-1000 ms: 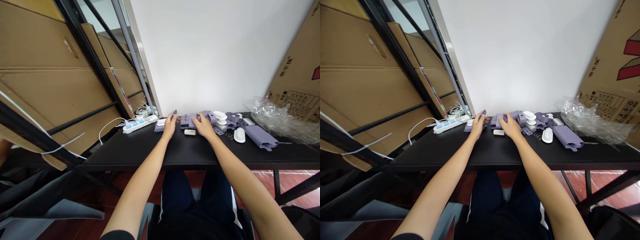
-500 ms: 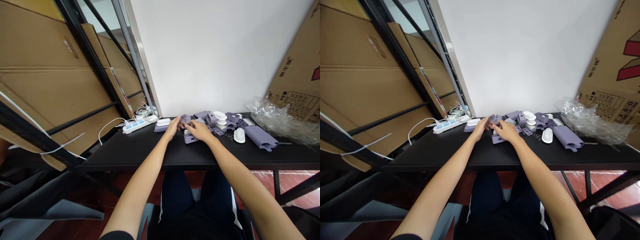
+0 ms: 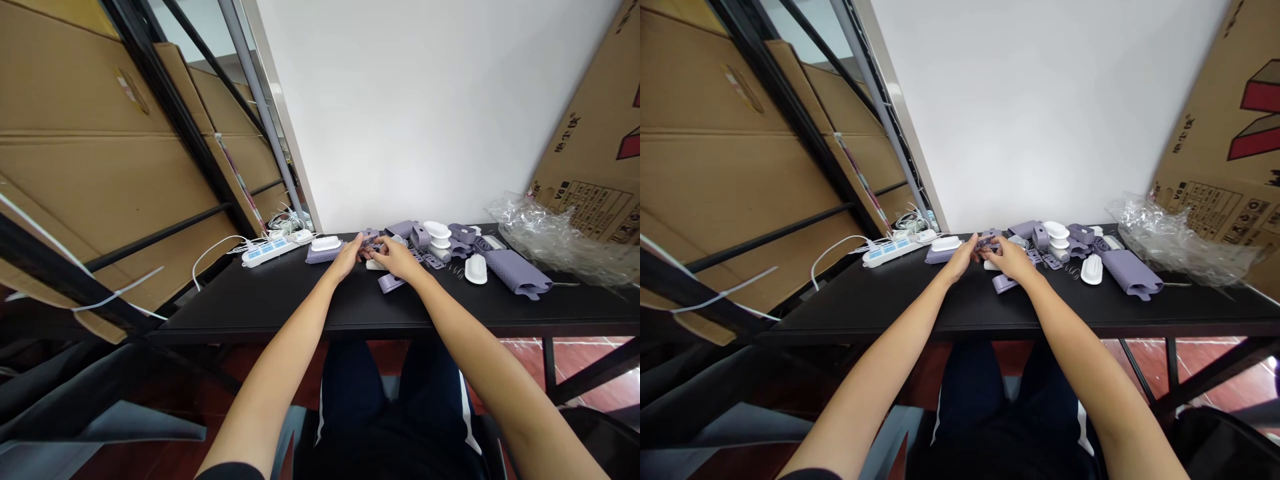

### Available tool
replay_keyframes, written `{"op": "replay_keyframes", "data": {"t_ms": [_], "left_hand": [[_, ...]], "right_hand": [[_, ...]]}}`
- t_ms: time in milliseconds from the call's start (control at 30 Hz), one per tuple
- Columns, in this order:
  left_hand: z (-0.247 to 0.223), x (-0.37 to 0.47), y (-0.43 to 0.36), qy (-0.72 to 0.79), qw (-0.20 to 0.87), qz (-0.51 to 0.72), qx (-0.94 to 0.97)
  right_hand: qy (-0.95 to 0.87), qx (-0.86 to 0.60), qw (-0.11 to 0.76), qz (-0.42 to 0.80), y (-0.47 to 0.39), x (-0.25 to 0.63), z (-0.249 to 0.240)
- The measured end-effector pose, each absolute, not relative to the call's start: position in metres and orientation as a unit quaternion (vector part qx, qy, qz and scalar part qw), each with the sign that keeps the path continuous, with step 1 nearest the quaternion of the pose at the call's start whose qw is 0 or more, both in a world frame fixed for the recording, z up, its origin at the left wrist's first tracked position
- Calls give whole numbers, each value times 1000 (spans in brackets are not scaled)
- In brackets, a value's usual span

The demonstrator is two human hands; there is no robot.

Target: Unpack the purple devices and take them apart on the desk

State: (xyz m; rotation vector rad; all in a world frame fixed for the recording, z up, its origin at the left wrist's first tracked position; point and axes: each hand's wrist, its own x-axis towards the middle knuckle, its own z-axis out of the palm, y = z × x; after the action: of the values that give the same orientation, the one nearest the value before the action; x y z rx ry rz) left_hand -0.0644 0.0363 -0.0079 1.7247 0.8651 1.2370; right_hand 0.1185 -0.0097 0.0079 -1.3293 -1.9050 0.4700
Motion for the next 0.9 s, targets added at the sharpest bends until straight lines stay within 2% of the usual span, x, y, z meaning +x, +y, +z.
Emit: {"op": "replay_keyframes", "data": {"t_ms": [133, 300, 533, 900], "left_hand": [[-7, -64, 35, 345, 397, 503, 686], [-1, -60, 30, 379, 432, 538, 617], [1, -62, 29, 397, 369, 500, 676], [-3, -64, 36, 404, 368, 502, 670]], "right_hand": [[-734, -514, 393, 208, -10, 118, 8], [-741, -490, 410, 205, -11, 118, 8], [-758, -472, 411, 182, -11, 119, 7], [-775, -455, 405, 168, -8, 120, 4]]}}
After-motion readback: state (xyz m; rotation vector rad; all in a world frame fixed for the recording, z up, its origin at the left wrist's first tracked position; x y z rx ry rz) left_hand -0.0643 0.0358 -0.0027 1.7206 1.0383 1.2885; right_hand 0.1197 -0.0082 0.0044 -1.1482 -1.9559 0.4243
